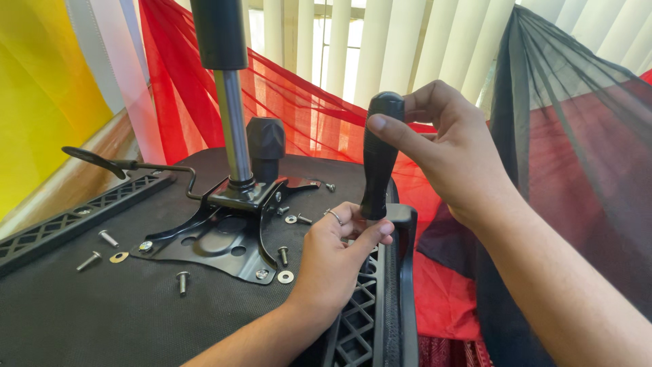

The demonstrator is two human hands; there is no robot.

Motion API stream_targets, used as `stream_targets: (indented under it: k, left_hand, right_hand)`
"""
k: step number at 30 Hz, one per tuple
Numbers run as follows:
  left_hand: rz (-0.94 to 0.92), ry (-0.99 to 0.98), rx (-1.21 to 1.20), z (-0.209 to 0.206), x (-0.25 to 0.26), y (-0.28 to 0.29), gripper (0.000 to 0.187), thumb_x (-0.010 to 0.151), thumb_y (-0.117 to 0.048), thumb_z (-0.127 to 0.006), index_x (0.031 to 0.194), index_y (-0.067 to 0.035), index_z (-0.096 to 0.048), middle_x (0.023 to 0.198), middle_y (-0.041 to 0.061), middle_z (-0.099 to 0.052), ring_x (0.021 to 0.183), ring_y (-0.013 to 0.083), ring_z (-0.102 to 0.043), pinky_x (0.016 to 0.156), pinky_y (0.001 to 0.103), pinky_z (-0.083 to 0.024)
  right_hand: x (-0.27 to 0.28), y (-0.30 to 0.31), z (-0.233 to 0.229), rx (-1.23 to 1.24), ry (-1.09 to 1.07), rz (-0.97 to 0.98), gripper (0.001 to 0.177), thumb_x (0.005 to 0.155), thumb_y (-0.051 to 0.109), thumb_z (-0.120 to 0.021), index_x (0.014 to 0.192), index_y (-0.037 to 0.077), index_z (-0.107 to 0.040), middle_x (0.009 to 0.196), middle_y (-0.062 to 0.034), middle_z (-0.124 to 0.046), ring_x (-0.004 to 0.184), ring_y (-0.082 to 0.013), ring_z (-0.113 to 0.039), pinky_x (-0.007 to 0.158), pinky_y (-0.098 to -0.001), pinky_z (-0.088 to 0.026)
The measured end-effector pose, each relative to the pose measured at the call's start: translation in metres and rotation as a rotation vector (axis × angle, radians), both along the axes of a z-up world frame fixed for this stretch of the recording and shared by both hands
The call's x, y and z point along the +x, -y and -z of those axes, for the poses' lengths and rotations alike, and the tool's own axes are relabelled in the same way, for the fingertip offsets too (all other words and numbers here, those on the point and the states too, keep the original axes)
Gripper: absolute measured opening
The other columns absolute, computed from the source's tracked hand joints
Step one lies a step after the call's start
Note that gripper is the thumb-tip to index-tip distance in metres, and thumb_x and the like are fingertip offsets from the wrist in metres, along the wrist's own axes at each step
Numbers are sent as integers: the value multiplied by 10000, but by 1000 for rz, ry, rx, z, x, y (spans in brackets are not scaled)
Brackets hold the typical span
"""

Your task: The person uses a screwdriver to tighten screws into a metal bracket attached to a black upholstered furniture base. They then attach a black plastic trim piece to the edge of the base and secure it with additional screws.

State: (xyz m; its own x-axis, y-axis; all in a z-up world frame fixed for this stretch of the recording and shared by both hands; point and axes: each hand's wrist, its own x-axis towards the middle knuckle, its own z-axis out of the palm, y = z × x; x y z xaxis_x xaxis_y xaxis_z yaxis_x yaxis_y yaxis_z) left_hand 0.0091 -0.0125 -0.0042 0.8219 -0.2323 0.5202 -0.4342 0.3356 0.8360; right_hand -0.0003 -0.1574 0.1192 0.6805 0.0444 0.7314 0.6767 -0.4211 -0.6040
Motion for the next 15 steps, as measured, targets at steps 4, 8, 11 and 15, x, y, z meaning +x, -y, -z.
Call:
stream_targets:
  k: [4,8,11,15]
  left_hand:
    - [-19,-58,66,-1,0,-1,260,910,-166,-755,1068,21,-668,834,32,-740,784,69,-654,729,234,-508]
    - [93,-43,15,-1,1,0,302,929,-205,-715,1161,-11,-712,872,11,-749,828,40,-656,786,214,-505]
    - [42,-14,37,-1,3,-1,292,923,-221,-721,1122,-7,-729,866,18,-758,824,38,-671,781,221,-506]
    - [-52,-25,86,-1,5,-1,246,894,-215,-757,1016,-12,-692,846,33,-757,812,48,-707,769,224,-526]
  right_hand:
    - [0,1,0,86,-60,-221,265,998,229,-615,1156,24,-673,1076,-70,-685,994,-110,-623,947,-294,-500]
    - [-2,4,1,197,-122,-281,337,950,247,-493,1146,51,-686,1099,-26,-709,1014,-98,-636,921,-285,-503]
    - [1,1,3,186,-91,-190,288,962,240,-577,1163,52,-661,1078,-28,-708,1008,-107,-649,911,-292,-512]
    - [6,-1,7,35,-7,-66,293,943,197,-721,1149,8,-634,1078,-69,-715,1035,-115,-663,953,-308,-517]
